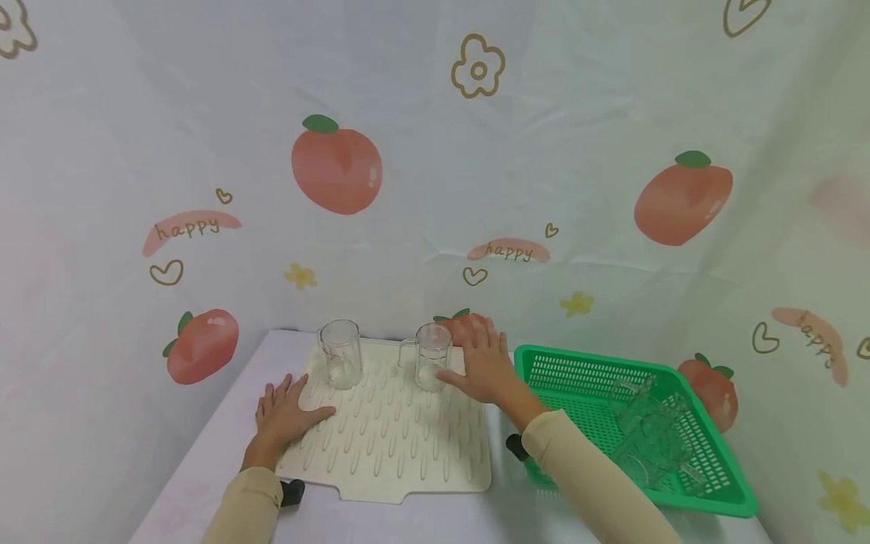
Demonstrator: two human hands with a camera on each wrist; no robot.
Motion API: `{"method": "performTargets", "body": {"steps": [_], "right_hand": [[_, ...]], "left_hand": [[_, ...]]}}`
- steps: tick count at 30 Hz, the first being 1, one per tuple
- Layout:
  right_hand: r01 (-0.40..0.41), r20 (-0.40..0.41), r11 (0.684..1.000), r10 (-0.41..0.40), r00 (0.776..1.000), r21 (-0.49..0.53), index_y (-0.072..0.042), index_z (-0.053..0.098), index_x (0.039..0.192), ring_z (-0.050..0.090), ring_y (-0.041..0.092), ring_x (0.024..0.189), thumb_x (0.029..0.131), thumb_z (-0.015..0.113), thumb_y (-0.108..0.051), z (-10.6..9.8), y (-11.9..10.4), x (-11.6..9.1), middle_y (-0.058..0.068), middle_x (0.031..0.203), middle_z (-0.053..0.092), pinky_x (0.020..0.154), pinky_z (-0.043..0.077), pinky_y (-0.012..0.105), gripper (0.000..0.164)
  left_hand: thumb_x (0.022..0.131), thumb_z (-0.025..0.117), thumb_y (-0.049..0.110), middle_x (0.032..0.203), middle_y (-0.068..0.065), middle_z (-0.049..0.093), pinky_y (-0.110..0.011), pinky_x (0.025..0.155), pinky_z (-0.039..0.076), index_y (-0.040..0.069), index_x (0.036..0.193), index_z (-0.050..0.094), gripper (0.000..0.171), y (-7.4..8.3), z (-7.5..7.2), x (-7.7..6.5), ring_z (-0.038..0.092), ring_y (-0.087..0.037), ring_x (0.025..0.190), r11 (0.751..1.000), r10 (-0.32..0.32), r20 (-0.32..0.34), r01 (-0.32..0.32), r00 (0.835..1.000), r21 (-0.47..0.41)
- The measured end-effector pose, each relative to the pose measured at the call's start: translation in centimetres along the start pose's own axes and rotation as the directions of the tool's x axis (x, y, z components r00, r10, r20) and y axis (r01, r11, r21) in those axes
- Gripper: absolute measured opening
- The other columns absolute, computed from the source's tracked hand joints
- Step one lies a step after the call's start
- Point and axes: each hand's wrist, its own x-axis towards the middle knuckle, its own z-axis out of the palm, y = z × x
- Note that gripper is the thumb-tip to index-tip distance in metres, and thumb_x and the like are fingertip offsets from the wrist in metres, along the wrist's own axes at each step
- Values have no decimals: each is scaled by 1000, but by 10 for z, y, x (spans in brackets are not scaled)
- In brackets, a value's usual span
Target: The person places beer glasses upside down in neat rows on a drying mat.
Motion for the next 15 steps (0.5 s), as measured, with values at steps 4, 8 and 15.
{"method": "performTargets", "body": {"steps": [4, 8, 15], "right_hand": [[-19, 21, 1000, 19, 1000, -13, -11, 19, 161, 7, 52, 157, 92, 62, -65, -8, 10, -2, 18, 170, 12, 121, 16, 74, 98], [-28, 15, 1000, 28, 999, -10, -12, 19, 163, 6, 52, 157, 92, 62, -64, -15, 21, -7, 20, 171, 9, 120, 15, 76, 98], [-41, -5, 999, 41, 999, -26, -15, 21, 163, 8, 54, 156, 93, 62, -62, -28, 39, -20, 24, 170, 11, 119, 15, 77, 94]], "left_hand": [[80, 74, 65, 167, -31, 3, -75, 119, -7, 5, 161, 22, 114, 1, -1, -2, -12, -60, 152, 1000, -3, -5, 3, 1000, 0], [81, 74, 64, 168, -31, 2, -74, 120, -7, 5, 161, 22, 112, 4, -3, -4, -13, -59, 152, 1000, -8, -1, 8, 1000, 1], [81, 74, 64, 168, -30, 1, -74, 120, -8, 6, 161, 21, 112, 6, -3, -5, -15, -58, 152, 1000, -14, 7, 14, 1000, -4]]}}
